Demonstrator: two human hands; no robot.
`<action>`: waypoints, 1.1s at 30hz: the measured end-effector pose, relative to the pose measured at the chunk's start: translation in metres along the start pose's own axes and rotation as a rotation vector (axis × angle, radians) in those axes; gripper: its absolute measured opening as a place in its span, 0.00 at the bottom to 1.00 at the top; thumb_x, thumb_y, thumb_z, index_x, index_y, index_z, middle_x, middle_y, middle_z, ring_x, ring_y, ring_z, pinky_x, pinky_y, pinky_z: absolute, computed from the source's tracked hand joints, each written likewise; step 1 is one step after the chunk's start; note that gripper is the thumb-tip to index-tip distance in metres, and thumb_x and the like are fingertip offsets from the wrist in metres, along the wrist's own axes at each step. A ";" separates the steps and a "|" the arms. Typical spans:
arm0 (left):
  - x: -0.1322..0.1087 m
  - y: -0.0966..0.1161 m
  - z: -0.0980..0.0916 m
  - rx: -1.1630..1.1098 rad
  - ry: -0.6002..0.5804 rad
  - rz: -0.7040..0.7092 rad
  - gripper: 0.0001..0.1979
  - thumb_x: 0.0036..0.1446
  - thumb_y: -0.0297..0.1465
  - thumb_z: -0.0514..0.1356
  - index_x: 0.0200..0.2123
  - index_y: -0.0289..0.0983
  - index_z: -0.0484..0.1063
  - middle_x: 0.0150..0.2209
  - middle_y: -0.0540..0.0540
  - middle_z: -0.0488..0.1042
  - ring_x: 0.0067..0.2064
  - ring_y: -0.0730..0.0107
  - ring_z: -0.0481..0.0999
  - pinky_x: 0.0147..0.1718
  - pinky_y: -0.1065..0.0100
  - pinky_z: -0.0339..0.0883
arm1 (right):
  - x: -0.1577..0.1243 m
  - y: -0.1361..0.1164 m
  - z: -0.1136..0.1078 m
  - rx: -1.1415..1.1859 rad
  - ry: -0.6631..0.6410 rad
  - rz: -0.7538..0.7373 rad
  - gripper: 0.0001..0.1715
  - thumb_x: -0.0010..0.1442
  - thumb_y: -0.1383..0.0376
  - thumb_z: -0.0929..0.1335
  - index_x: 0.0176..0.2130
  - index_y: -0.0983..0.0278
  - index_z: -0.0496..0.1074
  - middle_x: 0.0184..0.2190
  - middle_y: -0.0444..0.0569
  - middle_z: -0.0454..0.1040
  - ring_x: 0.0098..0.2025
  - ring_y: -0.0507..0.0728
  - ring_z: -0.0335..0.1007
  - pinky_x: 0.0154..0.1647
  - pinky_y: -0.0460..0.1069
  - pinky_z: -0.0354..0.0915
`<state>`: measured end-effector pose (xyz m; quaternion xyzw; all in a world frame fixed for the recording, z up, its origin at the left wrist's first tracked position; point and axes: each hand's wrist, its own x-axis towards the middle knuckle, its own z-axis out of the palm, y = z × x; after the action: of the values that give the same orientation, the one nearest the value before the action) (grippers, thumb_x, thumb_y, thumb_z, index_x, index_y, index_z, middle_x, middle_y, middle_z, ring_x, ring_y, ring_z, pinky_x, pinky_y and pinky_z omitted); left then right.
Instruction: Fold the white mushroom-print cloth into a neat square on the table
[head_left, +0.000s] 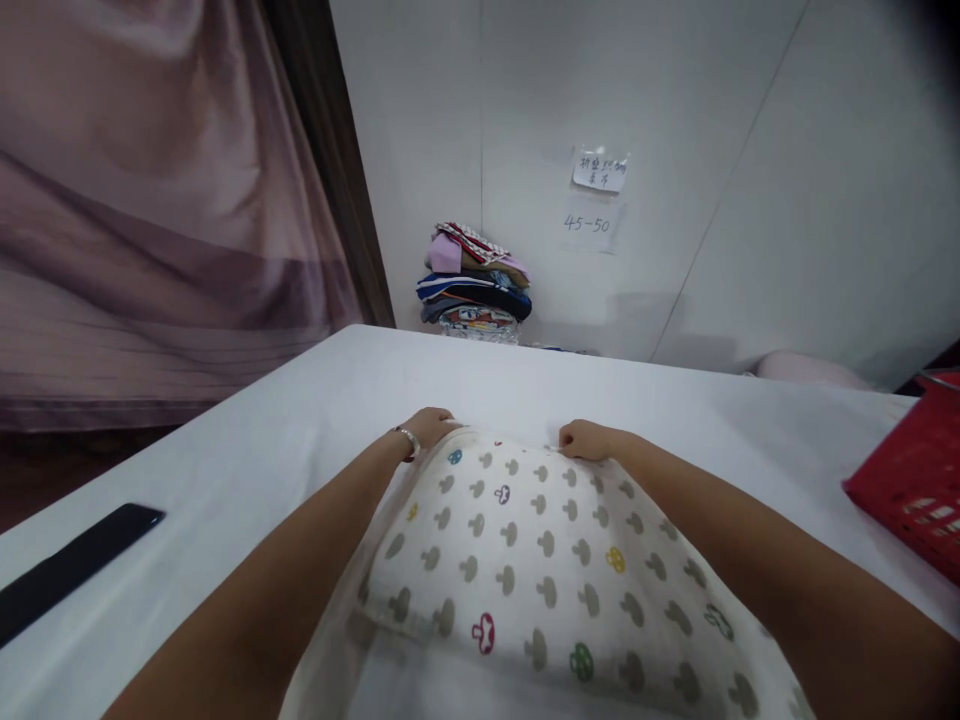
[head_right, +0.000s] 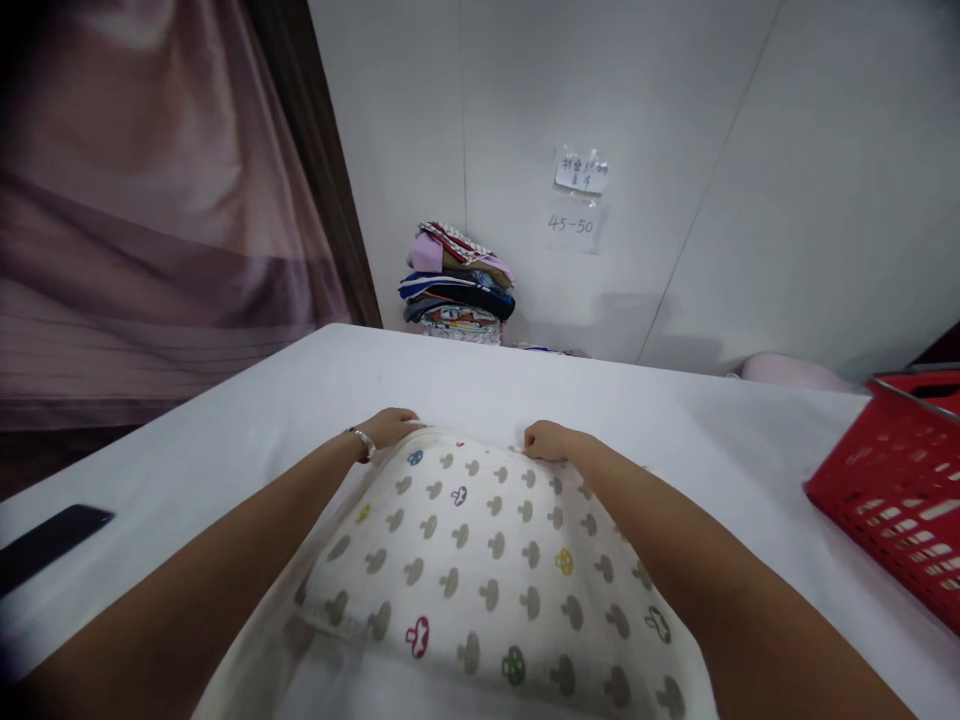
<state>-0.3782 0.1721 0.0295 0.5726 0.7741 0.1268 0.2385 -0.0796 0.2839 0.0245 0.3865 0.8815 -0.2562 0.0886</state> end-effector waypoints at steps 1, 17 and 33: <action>0.001 -0.002 0.002 -0.011 0.026 0.001 0.17 0.48 0.43 0.53 0.32 0.37 0.74 0.33 0.48 0.76 0.36 0.67 0.73 0.30 0.73 0.62 | 0.000 0.000 0.001 0.007 0.012 0.001 0.10 0.51 0.60 0.65 0.32 0.62 0.72 0.35 0.49 0.74 0.35 0.56 0.67 0.33 0.47 0.61; -0.031 0.019 0.018 0.252 0.391 0.173 0.21 0.56 0.44 0.48 0.38 0.37 0.73 0.41 0.42 0.71 0.46 0.59 0.67 0.44 0.63 0.59 | 0.025 -0.023 -0.003 0.165 -0.057 0.026 0.12 0.47 0.64 0.66 0.33 0.63 0.75 0.35 0.48 0.76 0.34 0.54 0.69 0.30 0.45 0.63; -0.098 0.008 0.034 0.269 0.205 -0.134 0.17 0.54 0.43 0.50 0.41 0.36 0.63 0.39 0.40 0.74 0.39 0.57 0.74 0.33 0.64 0.61 | 0.075 -0.073 0.021 0.232 0.101 -0.085 0.11 0.47 0.71 0.66 0.32 0.63 0.75 0.34 0.47 0.76 0.35 0.53 0.69 0.33 0.43 0.62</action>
<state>-0.3318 0.0797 0.0265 0.5303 0.8409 0.0638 0.0876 -0.1853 0.2787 0.0079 0.3692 0.8648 -0.3403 -0.0124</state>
